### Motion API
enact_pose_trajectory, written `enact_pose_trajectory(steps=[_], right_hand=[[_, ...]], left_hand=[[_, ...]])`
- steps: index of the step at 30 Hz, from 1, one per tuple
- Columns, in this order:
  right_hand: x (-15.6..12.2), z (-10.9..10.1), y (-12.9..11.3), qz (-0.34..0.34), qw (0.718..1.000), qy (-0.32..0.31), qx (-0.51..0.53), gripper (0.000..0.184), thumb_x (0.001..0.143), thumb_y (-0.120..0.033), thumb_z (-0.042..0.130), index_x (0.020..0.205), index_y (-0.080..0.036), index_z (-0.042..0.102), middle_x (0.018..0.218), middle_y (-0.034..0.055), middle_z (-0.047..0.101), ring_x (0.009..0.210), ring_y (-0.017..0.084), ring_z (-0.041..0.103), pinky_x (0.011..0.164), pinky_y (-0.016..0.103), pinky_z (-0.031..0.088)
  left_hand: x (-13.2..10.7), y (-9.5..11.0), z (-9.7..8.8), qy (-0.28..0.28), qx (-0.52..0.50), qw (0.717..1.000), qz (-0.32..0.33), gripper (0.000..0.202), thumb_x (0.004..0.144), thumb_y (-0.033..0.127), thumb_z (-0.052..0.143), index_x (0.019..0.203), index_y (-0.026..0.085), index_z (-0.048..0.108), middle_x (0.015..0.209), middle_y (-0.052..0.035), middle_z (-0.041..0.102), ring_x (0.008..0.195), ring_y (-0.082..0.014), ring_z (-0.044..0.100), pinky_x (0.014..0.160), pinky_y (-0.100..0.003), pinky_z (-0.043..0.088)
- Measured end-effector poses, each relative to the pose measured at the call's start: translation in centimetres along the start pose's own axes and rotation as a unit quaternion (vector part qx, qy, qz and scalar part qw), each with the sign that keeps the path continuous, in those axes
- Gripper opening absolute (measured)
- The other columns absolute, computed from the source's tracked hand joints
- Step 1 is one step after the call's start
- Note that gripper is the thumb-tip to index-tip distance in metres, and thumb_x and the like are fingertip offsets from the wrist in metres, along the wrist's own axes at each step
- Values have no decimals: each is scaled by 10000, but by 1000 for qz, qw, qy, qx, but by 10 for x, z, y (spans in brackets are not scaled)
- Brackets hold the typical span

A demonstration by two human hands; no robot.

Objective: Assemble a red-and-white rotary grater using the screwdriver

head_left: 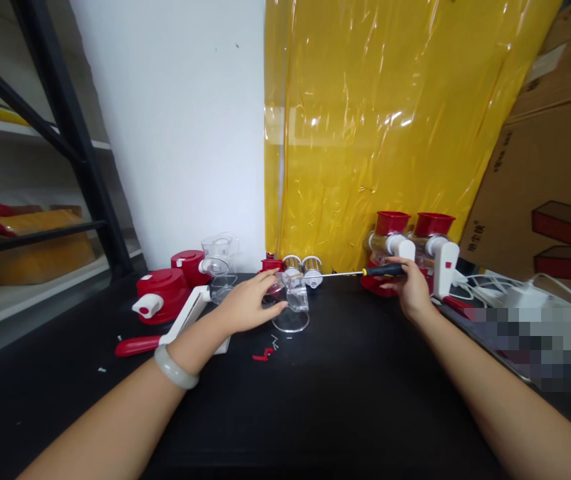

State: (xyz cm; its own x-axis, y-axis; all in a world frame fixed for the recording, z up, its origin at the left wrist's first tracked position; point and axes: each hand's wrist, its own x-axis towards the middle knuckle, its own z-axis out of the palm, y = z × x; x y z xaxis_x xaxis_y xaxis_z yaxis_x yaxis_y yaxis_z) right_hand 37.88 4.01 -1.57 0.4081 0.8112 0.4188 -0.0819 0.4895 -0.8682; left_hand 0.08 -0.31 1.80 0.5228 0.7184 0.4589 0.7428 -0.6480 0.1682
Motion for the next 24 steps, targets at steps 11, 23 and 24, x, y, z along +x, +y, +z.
enact_pose_trajectory(steps=[11, 23, 24], right_hand=[[1, 0, 3, -10, 998, 21, -58, 434, 823, -621, 585, 929, -202, 628, 447, -59, 506, 380, 142, 528, 387, 247, 424], [1, 3, -1, 38, 998, 35, -24, 383, 725, -534, 682, 912, -206, 616, 540, -40, 586, 379, 134, 532, 358, 254, 438], [1, 3, -1, 33, 998, 34, -34, 410, 731, -571, 684, 910, -208, 615, 531, -43, 577, 375, 129, 521, 354, 251, 431]], left_hand=[[-1, -1, 1, 3, 6, 1000, 0, 471, 901, 536, 563, 1237, 209, 609, 1507, -136, 497, 1267, -338, 589, 1028, -490, 510], [0, 1, 0, -5, 11, 1000, -3, 464, 903, 542, 552, 1212, 200, 608, 1526, -130, 476, 1268, -335, 590, 1025, -483, 513], [0, 1, 0, -6, 9, 1000, -3, 465, 903, 542, 553, 1212, 199, 608, 1528, -131, 472, 1267, -338, 590, 1025, -488, 512]])
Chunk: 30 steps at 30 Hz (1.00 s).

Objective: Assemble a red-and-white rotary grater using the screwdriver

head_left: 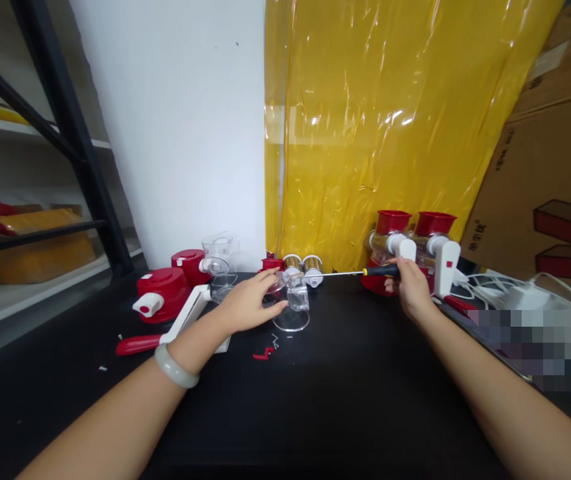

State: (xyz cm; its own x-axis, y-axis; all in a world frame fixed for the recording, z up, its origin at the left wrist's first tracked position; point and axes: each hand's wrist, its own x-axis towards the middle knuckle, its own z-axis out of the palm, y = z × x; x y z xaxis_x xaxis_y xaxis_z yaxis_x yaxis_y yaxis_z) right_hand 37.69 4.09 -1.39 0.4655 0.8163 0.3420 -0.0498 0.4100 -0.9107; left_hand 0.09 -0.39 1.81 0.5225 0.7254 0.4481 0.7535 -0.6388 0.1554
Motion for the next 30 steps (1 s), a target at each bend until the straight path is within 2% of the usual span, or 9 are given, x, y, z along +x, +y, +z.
enact_pose_trajectory(steps=[3, 5, 10, 14, 20, 30], right_hand=[[-1, -1, 1, -11, 1000, -4, -15, 451, 762, -634, 651, 902, -207, 615, 521, -42, 564, 376, 121, 514, 348, 238, 416], [-1, -1, 2, -5, 1000, -10, 0, 436, 787, -624, 615, 900, -203, 611, 532, -34, 572, 393, 130, 538, 352, 241, 426], [-1, 0, 0, 2, 999, -17, 49, 310, 786, -459, 571, 923, -186, 619, 674, 0, 645, 438, 139, 601, 355, 241, 445], [-3, 2, -5, 9, 999, -13, 35, 269, 773, -394, 575, 920, -173, 624, 620, -14, 622, 392, 126, 569, 350, 240, 451], [-4, 3, -6, -4, 1000, -8, 27, 256, 777, -397, 583, 912, -182, 619, 557, -38, 605, 363, 115, 545, 347, 233, 463], [-1, 1, -3, -20, 1000, 7, 1, 254, 804, -401, 576, 924, -184, 631, 666, -24, 643, 381, 96, 551, 360, 233, 487]], left_hand=[[0, 0, 0, 1, -4, 1000, 1, 467, 901, 542, 555, 1215, 199, 608, 1526, -136, 474, 1267, -342, 589, 1025, -495, 510], [0, 0, 0, 0, -3, 1000, 2, 459, 902, 537, 556, 1206, 197, 610, 1525, -136, 475, 1269, -341, 588, 1024, -492, 510], [0, 1, -1, -3, 3, 1000, 5, 443, 905, 527, 559, 1192, 193, 608, 1526, -132, 474, 1265, -331, 592, 1020, -476, 514], [1, 0, 0, -1, 8, 1000, 4, 462, 906, 531, 558, 1200, 179, 607, 1520, -146, 478, 1272, -337, 586, 1020, -478, 515], [0, 0, 0, -1, 8, 1000, 5, 445, 905, 529, 555, 1198, 197, 603, 1527, -130, 474, 1257, -330, 598, 1010, -476, 522], [1, 0, 0, -3, 7, 1000, 7, 465, 907, 537, 552, 1218, 194, 598, 1517, -143, 484, 1279, -333, 583, 1029, -479, 510]])
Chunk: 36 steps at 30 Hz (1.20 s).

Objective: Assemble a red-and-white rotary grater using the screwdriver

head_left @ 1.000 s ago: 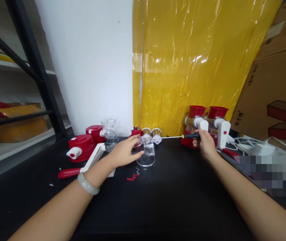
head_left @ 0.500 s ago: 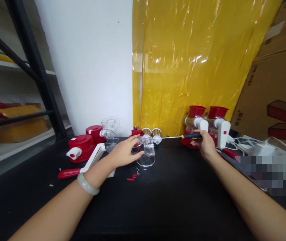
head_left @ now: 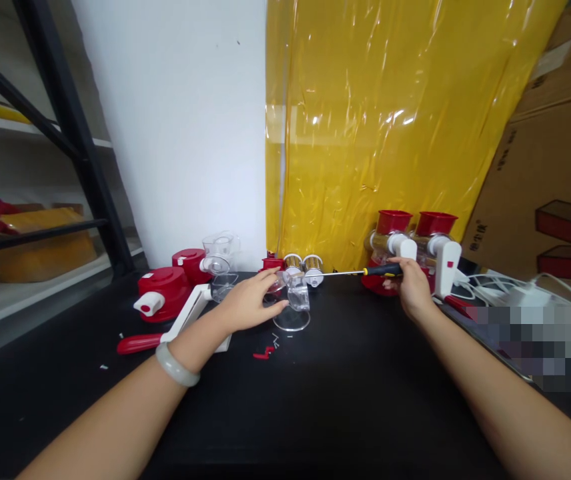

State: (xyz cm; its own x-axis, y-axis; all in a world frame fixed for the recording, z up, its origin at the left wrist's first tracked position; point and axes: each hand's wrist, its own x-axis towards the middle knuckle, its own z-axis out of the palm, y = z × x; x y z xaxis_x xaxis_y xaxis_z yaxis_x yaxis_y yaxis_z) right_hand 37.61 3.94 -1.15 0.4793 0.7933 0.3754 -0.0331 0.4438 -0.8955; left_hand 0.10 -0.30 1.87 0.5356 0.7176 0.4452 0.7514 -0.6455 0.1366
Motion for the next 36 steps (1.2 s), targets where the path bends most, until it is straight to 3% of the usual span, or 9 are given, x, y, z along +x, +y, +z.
enact_pose_trajectory(steps=[13, 17, 20, 24, 30, 36], right_hand=[[0, 0, 0, 3, 1000, -8, -15, 374, 777, -521, 632, 951, -191, 614, 640, -25, 635, 395, 111, 559, 382, 248, 497], [1, 0, 2, 14, 1000, -8, -12, 467, 722, -601, 692, 949, -201, 608, 626, -31, 619, 413, 110, 558, 363, 221, 451], [2, -2, 5, -3, 1000, -8, -27, 461, 757, -628, 664, 928, -203, 614, 571, -48, 564, 396, 90, 507, 349, 198, 399], [5, -5, 8, -7, 999, -8, -31, 409, 818, -597, 587, 919, -203, 630, 586, -35, 572, 397, 94, 508, 357, 211, 414], [4, -5, 6, 17, 997, -44, 61, 316, 754, -458, 560, 940, -211, 626, 715, -19, 634, 463, 120, 593, 398, 250, 490], [3, -3, 5, 13, 1000, -14, 11, 280, 775, -430, 584, 931, -200, 616, 634, -27, 606, 397, 110, 528, 379, 250, 457]], left_hand=[[0, -1, 1, 5, -7, 1000, 0, 456, 901, 534, 562, 1208, 200, 608, 1516, -139, 486, 1254, -337, 601, 999, -487, 527], [-1, 0, 1, 4, -5, 1000, -3, 477, 898, 538, 562, 1227, 194, 603, 1521, -141, 481, 1266, -337, 593, 1020, -488, 516], [-1, 0, 1, 6, -1, 1000, -3, 484, 902, 533, 558, 1235, 185, 598, 1516, -146, 485, 1276, -334, 586, 1029, -482, 512], [0, -1, 2, 3, -3, 1000, -2, 472, 904, 537, 557, 1224, 194, 605, 1527, -136, 474, 1277, -334, 585, 1030, -483, 510], [0, -1, 1, 6, -9, 1000, -1, 458, 900, 533, 562, 1208, 197, 611, 1516, -140, 485, 1265, -336, 592, 1009, -486, 521], [-1, 0, 0, 8, -14, 1000, 3, 454, 898, 532, 565, 1211, 206, 609, 1518, -142, 483, 1257, -337, 598, 1004, -488, 521]])
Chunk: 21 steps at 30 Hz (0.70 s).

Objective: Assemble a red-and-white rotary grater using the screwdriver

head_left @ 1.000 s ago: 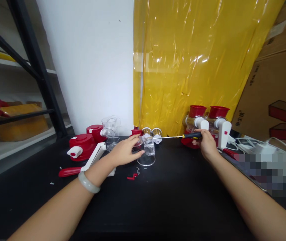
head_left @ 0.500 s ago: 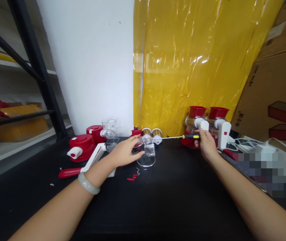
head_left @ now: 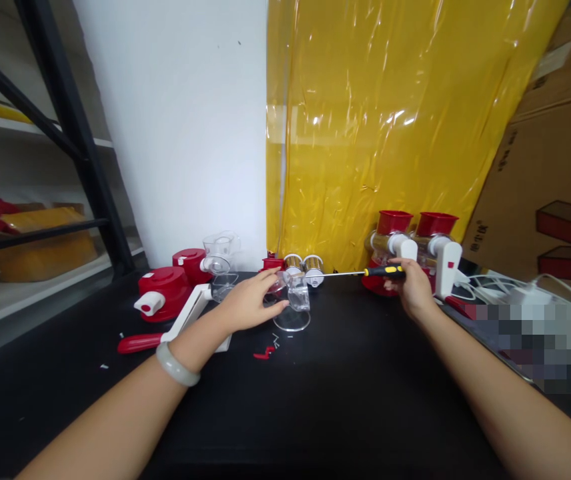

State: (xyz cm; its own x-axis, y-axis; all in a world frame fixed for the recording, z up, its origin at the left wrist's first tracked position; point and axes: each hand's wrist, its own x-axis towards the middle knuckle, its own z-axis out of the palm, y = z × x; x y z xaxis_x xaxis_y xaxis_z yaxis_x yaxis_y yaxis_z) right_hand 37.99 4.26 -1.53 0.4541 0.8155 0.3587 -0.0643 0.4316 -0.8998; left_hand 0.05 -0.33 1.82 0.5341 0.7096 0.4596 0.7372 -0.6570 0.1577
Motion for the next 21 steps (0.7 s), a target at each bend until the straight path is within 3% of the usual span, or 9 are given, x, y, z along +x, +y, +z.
enact_pose_trajectory(steps=[6, 11, 17, 21], right_hand=[[0, -1, 2, -33, 998, 4, -60, 356, 821, -580, 601, 867, -228, 575, 464, -71, 477, 368, 112, 430, 365, 233, 347], [0, -2, 2, -42, 997, -3, -70, 441, 830, -675, 549, 815, -235, 556, 446, -70, 433, 363, 117, 411, 369, 251, 346], [3, 0, -1, -3, 998, -22, 58, 305, 731, -486, 600, 878, -221, 565, 683, -18, 604, 504, 155, 594, 459, 301, 498], [1, 2, -5, -5, 999, 2, 54, 274, 709, -439, 626, 867, -222, 569, 706, -32, 604, 496, 132, 581, 456, 286, 499]], left_hand=[[0, -1, 0, 2, -8, 1000, 3, 438, 894, 508, 580, 1213, 211, 612, 1517, -135, 486, 1262, -328, 596, 1024, -481, 512], [1, 0, 0, -3, -11, 1000, 1, 465, 891, 514, 582, 1236, 203, 604, 1516, -136, 488, 1265, -329, 594, 1036, -478, 506], [0, 0, -2, -3, -7, 1000, 3, 458, 898, 507, 578, 1245, 209, 593, 1508, -129, 498, 1256, -313, 601, 1016, -457, 518], [0, -1, -1, 3, -9, 1000, 9, 454, 899, 515, 579, 1236, 211, 599, 1502, -134, 503, 1285, -317, 580, 1035, -460, 506]])
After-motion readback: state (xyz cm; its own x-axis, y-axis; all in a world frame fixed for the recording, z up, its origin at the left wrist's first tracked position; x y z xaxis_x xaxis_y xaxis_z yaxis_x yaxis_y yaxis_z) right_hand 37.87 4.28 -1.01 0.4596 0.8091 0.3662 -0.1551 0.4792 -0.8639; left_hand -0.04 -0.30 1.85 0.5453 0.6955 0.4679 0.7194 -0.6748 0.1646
